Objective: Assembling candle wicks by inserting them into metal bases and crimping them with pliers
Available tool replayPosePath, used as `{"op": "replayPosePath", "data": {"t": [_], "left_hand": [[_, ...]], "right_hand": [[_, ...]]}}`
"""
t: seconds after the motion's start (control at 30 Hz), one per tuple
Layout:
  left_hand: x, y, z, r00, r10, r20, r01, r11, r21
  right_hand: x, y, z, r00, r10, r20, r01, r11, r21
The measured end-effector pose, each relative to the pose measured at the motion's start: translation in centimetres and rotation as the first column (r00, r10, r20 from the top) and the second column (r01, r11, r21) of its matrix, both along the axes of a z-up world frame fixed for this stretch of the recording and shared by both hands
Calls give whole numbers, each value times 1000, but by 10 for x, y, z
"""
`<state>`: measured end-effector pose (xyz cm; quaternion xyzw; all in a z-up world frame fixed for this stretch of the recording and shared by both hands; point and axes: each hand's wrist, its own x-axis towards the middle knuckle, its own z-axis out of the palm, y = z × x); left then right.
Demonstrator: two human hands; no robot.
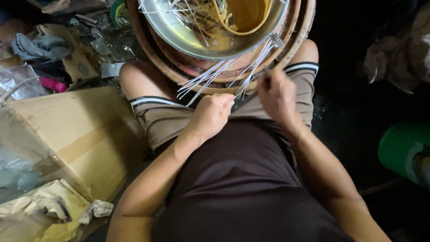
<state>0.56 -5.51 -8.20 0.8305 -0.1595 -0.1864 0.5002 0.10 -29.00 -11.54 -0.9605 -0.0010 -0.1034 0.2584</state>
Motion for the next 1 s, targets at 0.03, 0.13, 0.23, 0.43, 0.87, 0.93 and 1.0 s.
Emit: {"op": "replayPosePath", "data": {"t": [0.03,0.13,0.23,0.43,0.87,0.93,1.0], "left_hand": [[1,-3,-5,1000,2,3,-2,1000,-3],[5,-8,-15,1000,-1,-6,2,1000,9],[13,-7,-16,999,-32,18,31,998,61],[31,20,-23,864,12,504,-162,954,254],[13,37,25,917,86,389,-133,986,97],[8,48,26,916,112,386,-156,984,84],[1,63,23,921,163,353,-215,970,116]], "right_hand": [[8,-12,-9,1000,2,3,-2,1000,-3],[30,-39,-33,973,-50,225,138,909,-392],[48,-51,-32,960,-54,275,150,927,-344],[67,-68,-32,959,13,283,17,995,-103],[203,38,-1,967,253,-30,-249,913,-323],[217,40,-15,951,308,-32,-297,878,-374],[220,42,-14,934,313,-174,-356,867,-348]]}}
